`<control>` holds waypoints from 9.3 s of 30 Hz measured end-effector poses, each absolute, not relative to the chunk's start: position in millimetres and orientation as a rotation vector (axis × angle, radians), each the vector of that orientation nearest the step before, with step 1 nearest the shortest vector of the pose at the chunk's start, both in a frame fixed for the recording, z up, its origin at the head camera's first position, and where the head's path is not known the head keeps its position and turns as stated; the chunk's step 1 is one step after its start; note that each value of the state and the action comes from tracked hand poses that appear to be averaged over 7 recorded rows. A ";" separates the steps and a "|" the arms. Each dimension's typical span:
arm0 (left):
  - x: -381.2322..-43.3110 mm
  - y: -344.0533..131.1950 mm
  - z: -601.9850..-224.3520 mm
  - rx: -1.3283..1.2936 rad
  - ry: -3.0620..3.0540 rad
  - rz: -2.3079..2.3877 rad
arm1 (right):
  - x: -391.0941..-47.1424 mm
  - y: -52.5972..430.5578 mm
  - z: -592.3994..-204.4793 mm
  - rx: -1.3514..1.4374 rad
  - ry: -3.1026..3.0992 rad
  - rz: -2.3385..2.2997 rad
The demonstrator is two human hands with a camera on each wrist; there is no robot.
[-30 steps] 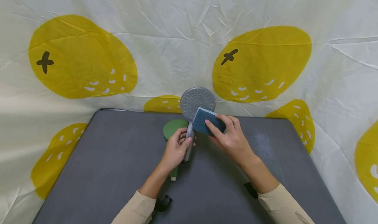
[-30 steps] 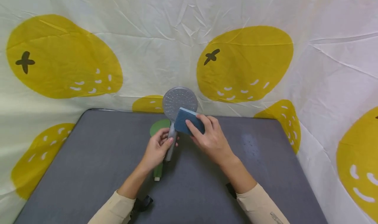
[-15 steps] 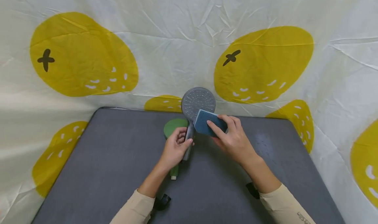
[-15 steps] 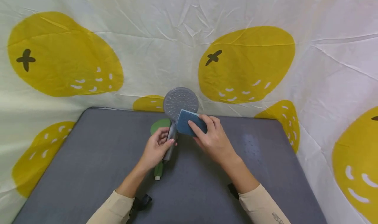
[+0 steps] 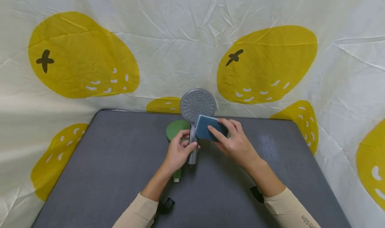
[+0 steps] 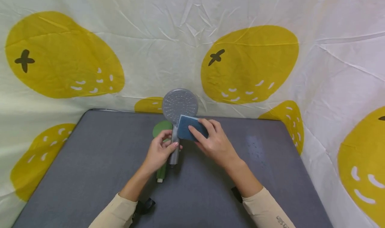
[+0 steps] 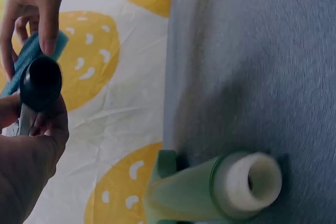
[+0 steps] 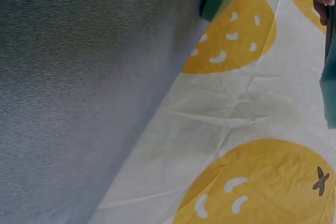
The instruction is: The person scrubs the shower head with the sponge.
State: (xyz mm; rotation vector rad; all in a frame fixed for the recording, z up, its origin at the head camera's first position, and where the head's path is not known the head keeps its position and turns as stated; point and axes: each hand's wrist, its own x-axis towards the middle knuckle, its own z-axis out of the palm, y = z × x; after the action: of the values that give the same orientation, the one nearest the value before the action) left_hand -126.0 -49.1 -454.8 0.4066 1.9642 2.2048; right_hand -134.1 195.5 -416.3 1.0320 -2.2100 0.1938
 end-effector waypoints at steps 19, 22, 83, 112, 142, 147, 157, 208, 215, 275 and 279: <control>-126.6 -51.0 -455.6 0.480 1.749 2.274 | -136.2 208.1 -401.7 0.958 -2.139 0.276; -125.6 -51.1 -454.7 0.512 1.718 2.241 | -133.9 205.7 -404.7 0.972 -2.132 0.310; -135.4 -65.4 -440.8 0.491 1.612 2.526 | -118.9 256.0 -434.2 0.935 -2.174 0.454; -166.1 -62.2 -418.0 0.413 1.793 2.377 | -119.5 253.1 -411.5 0.988 -2.225 0.369; -180.7 -57.9 -386.6 0.561 1.960 2.115 | -124.9 206.7 -377.7 1.191 -2.351 0.309; -180.1 -57.8 -383.5 0.585 2.093 2.075 | -122.6 201.8 -377.8 1.192 -2.382 0.265; -178.0 -60.9 -382.0 0.541 2.294 2.012 | -108.3 193.8 -386.8 1.277 -2.453 0.200; -176.2 -60.9 -377.7 0.266 2.401 2.125 | -104.5 168.4 -390.5 1.065 -2.380 0.185; -172.1 -61.0 -377.2 0.390 2.503 1.974 | -110.4 165.3 -374.7 1.097 -2.375 0.061; -166.8 -75.3 -382.2 0.326 2.299 2.365 | -80.3 188.4 -423.0 1.188 -2.431 0.544; -168.3 -76.6 -379.4 0.326 2.266 2.405 | -79.0 193.6 -425.8 1.304 -2.322 0.554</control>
State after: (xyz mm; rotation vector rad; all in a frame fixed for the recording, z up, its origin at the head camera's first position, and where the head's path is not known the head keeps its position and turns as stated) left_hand -168.3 -76.6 -379.4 0.3258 2.2657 2.4052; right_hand -79.0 193.6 -425.8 1.3036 -2.3217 0.5540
